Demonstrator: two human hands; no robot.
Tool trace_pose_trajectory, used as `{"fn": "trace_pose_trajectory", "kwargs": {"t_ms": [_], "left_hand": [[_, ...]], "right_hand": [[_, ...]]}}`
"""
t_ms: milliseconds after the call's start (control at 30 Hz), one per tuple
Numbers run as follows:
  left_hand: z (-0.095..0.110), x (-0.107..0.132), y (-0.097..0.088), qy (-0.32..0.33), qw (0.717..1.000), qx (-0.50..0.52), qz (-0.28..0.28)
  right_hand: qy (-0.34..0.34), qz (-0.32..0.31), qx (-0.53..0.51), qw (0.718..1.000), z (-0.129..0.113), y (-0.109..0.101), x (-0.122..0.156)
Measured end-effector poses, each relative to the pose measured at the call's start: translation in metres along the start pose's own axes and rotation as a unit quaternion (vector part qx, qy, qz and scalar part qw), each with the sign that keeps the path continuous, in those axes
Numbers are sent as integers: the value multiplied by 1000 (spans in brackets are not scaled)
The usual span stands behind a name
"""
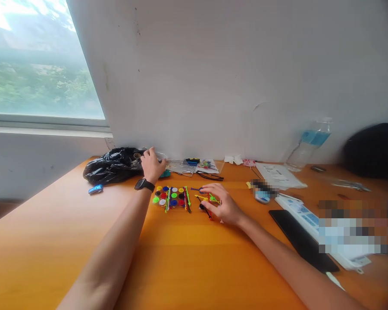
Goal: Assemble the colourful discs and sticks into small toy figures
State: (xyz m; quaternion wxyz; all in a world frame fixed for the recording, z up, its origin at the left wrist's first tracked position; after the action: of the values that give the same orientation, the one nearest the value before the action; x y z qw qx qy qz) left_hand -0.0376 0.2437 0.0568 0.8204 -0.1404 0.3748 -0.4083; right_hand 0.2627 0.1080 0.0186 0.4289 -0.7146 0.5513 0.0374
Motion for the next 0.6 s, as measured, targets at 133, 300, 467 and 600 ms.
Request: {"fn": "trace_pose_trajectory", "kwargs": {"t_ms": [133,300,467,600], "left_hand": [[35,6,4,172,977,-113,-49],[67,29,32,318,902,-39,-289],[93,79,58,382,853,-10,-356],[107,117,78,387,826,36,-407]], "right_hand": [[-13,-73,63,995,-3,14,5],[30,-74,87,993,11,3,3],[81,-74,137,985,18,-17,-3],[118,-71,139,981,30,-29,-3]]}}
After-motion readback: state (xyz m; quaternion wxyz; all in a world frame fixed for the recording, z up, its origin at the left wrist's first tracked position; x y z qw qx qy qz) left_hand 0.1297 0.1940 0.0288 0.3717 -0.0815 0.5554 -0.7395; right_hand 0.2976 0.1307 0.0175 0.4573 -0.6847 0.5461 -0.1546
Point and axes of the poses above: each hand's wrist, its own x-axis away from the middle knuckle, its own y-axis out of the palm, z = x × y, the point moved 6 cm from there along -x, towards the middle knuckle, and after that the axes turned 8 degrees about -x, right-handed, at the moved point
